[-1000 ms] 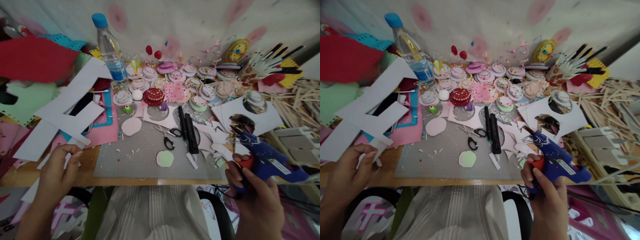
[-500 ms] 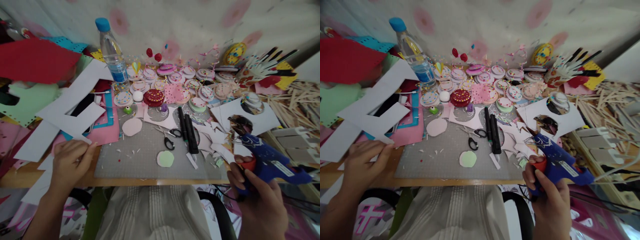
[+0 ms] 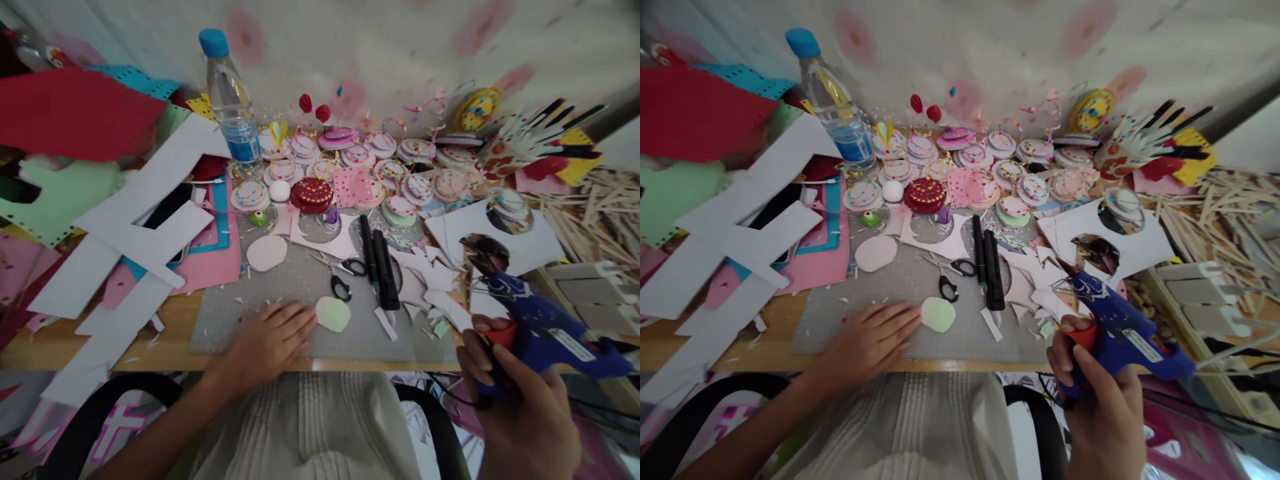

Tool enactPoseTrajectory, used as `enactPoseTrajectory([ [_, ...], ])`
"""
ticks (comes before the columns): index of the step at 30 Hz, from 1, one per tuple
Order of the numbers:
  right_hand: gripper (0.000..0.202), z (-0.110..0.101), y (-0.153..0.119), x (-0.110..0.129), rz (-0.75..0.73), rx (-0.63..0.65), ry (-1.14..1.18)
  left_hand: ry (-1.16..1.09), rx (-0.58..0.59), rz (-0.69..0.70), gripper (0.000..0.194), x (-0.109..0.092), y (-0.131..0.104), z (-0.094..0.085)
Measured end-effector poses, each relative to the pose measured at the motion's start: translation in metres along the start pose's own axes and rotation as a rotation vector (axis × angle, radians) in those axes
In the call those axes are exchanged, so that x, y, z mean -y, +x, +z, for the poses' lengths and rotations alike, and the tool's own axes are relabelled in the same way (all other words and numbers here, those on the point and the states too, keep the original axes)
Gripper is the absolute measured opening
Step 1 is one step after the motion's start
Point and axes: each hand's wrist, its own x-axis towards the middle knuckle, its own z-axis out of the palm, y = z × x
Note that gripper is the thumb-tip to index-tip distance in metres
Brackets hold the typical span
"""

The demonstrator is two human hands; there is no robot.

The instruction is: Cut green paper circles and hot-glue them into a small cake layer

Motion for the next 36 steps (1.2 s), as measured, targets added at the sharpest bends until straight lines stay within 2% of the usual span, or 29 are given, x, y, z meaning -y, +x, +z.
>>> enactPoseTrajectory([
  [3,0.025,-0.001,0.001,0.001,-0.011,-0.017,0.019,0.074,-0.011,-0.094,0.04,0.016,-0.004,-0.004],
  [6,0.021,0.0,0.003,0.0,0.007,-0.031,-0.003,0.1,-0.03,-0.144,0.035,0.033,-0.011,-0.013],
  [10,0.021,0.001,0.004,-0.003,-0.02,-0.017,-0.032,0.044,-0.088,-0.202,0.031,0.035,-0.012,-0.018],
  [12,0.02,0.002,0.004,-0.005,-0.008,-0.005,-0.03,-0.019,-0.08,-0.131,0.034,0.026,-0.007,-0.016],
  [15,0.02,0.001,0.003,-0.004,-0.009,-0.02,-0.047,-0.114,0.001,0.077,0.038,0.011,0.001,-0.009],
  [17,0.021,-0.001,0.002,-0.002,-0.006,-0.028,-0.047,-0.109,0.024,0.123,0.038,0.011,-0.002,-0.006],
  [19,0.024,-0.005,0.003,0.0,-0.003,-0.041,-0.018,-0.036,-0.013,0.02,0.037,0.023,-0.015,-0.009],
  [20,0.026,-0.007,0.004,0.0,0.001,-0.048,0.006,0.019,-0.029,-0.089,0.037,0.032,-0.025,-0.012],
  [23,0.028,-0.01,0.007,-0.002,0.024,-0.046,0.055,0.159,-0.124,-0.337,0.031,0.06,-0.055,-0.029],
  [25,0.026,-0.008,0.008,-0.004,0.031,-0.025,0.046,0.211,-0.197,-0.433,0.026,0.067,-0.063,-0.04],
  [27,0.023,-0.003,0.008,-0.005,0.02,-0.001,0.018,0.197,-0.271,-0.444,0.024,0.061,-0.056,-0.044],
  [30,0.022,0.003,0.005,-0.004,0.015,0.043,0.012,0.075,-0.309,-0.341,0.023,0.038,-0.021,-0.034],
  [31,0.023,0.003,0.004,-0.004,0.015,0.055,0.017,0.03,-0.297,-0.296,0.025,0.031,-0.006,-0.028],
  [34,0.024,0.001,0.0,-0.003,0.009,0.066,0.018,-0.071,-0.158,-0.229,0.045,0.018,0.035,-0.008],
  [36,0.024,-0.002,-0.004,-0.006,0.026,0.077,0.009,-0.086,-0.079,-0.198,0.042,0.018,0.051,0.001],
])
